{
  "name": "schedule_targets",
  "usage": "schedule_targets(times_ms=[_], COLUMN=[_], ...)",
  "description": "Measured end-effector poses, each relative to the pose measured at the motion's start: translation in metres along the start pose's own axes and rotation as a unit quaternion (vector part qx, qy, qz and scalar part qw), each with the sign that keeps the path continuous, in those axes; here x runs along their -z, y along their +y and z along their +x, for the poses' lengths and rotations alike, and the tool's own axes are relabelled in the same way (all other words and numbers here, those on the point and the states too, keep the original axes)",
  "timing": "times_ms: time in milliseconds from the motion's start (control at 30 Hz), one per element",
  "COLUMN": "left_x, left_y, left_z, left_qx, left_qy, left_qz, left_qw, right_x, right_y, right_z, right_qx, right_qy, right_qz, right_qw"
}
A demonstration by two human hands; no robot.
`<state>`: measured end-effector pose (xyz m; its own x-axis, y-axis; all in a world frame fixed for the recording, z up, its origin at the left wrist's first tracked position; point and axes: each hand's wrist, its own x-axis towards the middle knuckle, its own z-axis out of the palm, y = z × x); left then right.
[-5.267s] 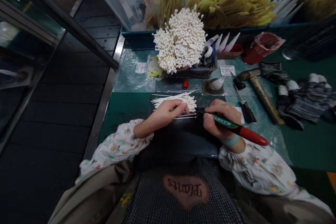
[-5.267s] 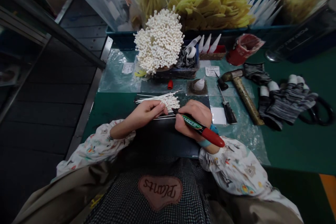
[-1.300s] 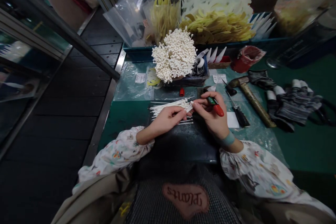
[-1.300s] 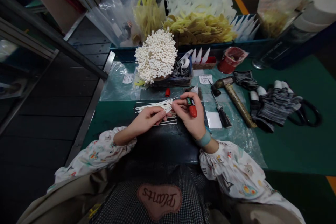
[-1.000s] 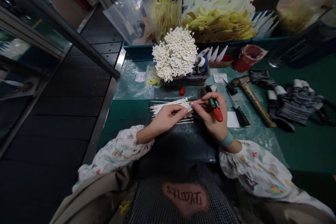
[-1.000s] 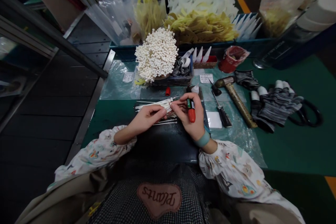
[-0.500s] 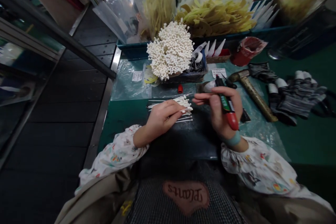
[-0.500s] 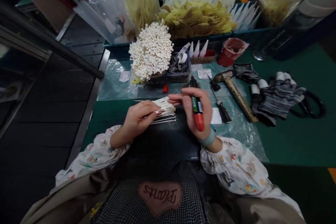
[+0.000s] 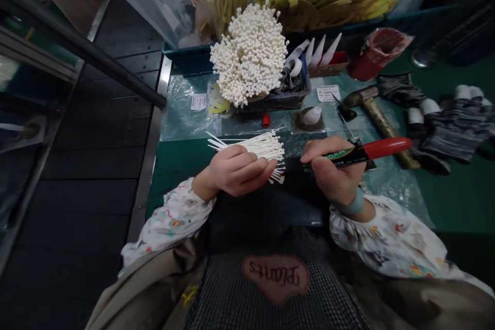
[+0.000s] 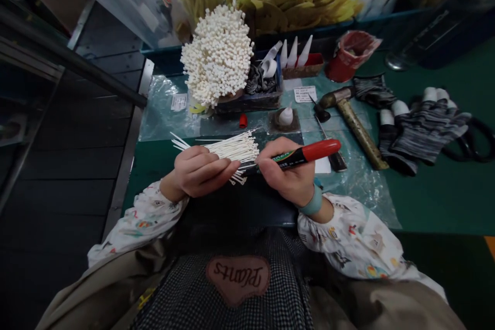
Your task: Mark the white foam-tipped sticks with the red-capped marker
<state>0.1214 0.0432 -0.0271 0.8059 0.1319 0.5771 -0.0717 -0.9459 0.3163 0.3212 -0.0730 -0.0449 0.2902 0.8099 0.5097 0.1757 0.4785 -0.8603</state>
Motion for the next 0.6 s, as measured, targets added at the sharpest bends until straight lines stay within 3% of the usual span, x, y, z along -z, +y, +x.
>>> schedule_targets(times_ms=[133, 233, 433, 600], left_x=[-0.001, -0.001, -0.001, 0.001], left_y=[0.000, 0.000, 0.000, -0.001], left_z=[-0.002, -0.001, -0.003, -0.013], left_qx=[-0.136, -0.186, -0.206, -0.166], left_qy=[-0.002, 0.024, 0.017, -0.067], left_qz=[0.188, 0.233, 0.238, 0.234], left_qw=[0.973, 0.954, 0.949, 0.956], right_x=[-0.001, -0.002, -0.003, -0.004], right_y=[-0.003, -0.004, -0.003, 0.001], right_z=[0.002, 0.003, 0.004, 0.005], right_qx=[0.000, 0.005, -0.005, -0.001], right_qy=[-0.037, -0.063, -0.035, 0.006], right_qz=[0.001, -0.004, -0.031, -0.069], right_qw=[0.999, 0.998, 0.999, 0.998])
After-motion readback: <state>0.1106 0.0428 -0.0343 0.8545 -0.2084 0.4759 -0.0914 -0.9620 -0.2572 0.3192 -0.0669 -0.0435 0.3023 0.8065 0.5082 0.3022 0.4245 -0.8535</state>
